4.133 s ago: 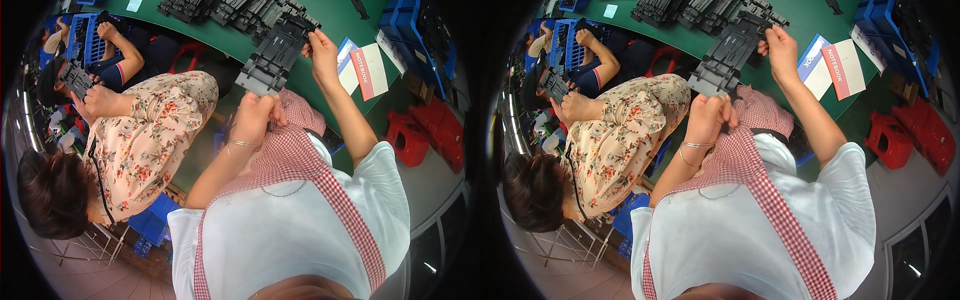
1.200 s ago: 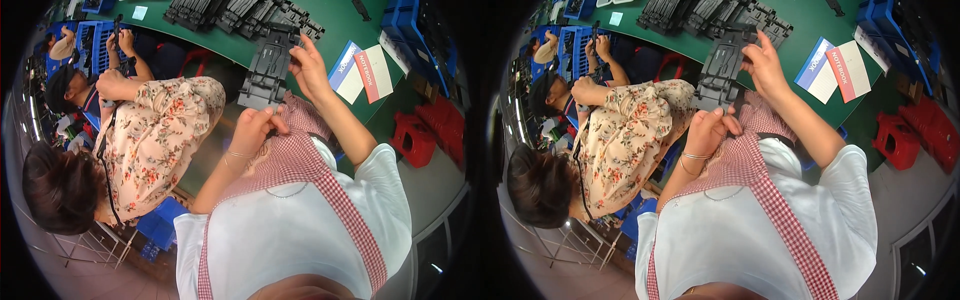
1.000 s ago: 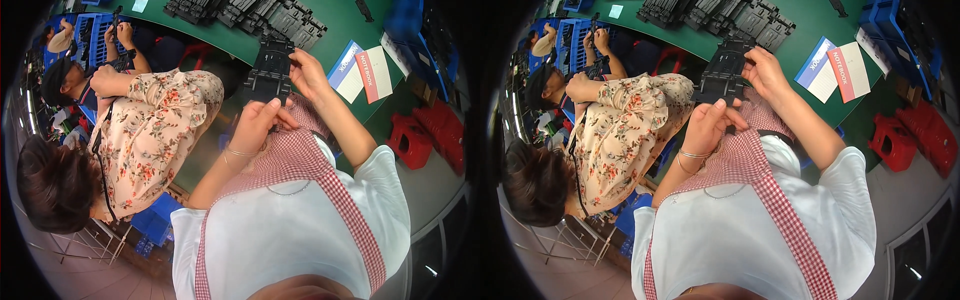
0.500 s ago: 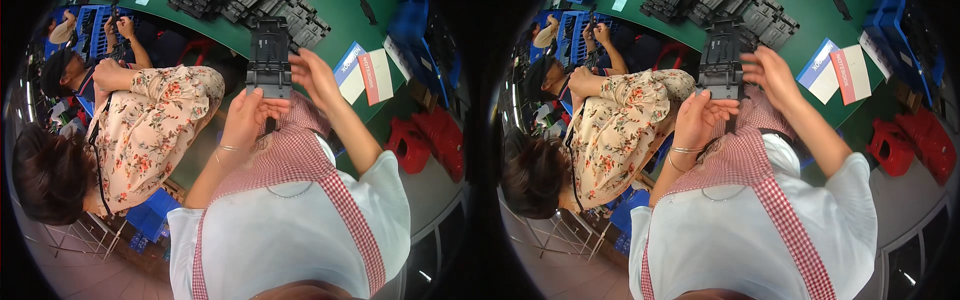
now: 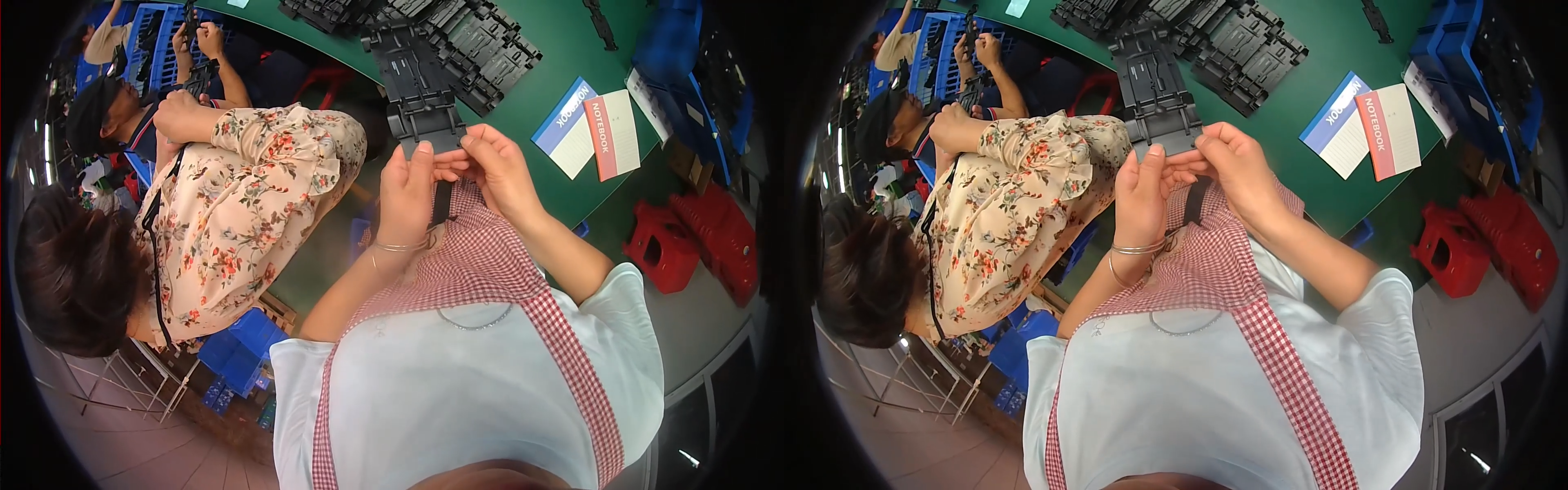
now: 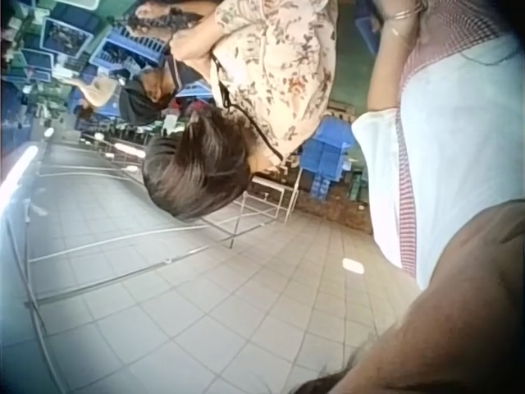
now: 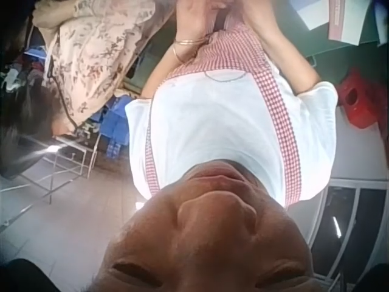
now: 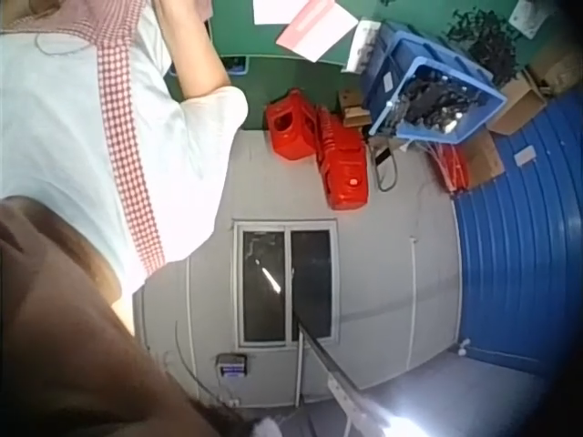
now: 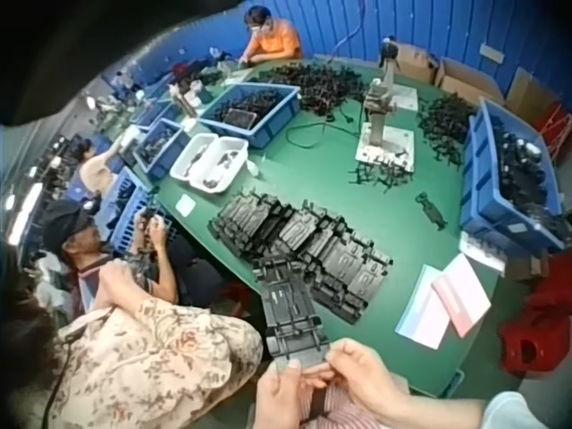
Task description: The person picks up plastic toy car chassis parts from the table by hand, turns them over, and holds and compares them while pointing at different sections.
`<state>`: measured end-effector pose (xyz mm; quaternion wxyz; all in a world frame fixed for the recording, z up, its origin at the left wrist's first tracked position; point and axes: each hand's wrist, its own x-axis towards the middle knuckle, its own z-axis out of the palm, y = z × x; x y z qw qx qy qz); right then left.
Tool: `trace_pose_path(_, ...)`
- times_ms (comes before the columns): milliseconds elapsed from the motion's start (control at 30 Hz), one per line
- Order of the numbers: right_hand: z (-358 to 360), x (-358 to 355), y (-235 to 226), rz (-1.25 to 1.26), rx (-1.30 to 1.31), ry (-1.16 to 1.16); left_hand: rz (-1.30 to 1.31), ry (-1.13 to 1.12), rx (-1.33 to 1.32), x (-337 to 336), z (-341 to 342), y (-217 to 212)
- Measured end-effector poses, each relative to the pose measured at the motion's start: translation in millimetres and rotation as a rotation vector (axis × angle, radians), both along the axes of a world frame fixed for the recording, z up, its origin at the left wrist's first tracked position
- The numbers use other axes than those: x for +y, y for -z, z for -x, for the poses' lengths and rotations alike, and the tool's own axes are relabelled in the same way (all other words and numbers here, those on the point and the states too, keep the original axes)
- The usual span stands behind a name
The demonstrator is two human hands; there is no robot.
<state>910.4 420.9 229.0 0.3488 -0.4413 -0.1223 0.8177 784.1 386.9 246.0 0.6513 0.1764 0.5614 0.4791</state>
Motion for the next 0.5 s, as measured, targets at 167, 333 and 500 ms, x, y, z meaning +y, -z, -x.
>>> trace_pose_path(167,0.0,-1.6,8.3,0.015,-0.032,0.01,-0.014,0.021,0.047,-0.7,-3.7,8.6)
trace_pose_path(333,1.3,-4.9,16.2,0.017,-0.026,0.106,-0.047,0.034,0.101,-0.5,-6.2,12.0)
trace_pose_path(500,1.3,-3.2,20.2,0.031,-0.031,0.131,-0.069,0.106,0.111,2.2,-6.8,14.4)
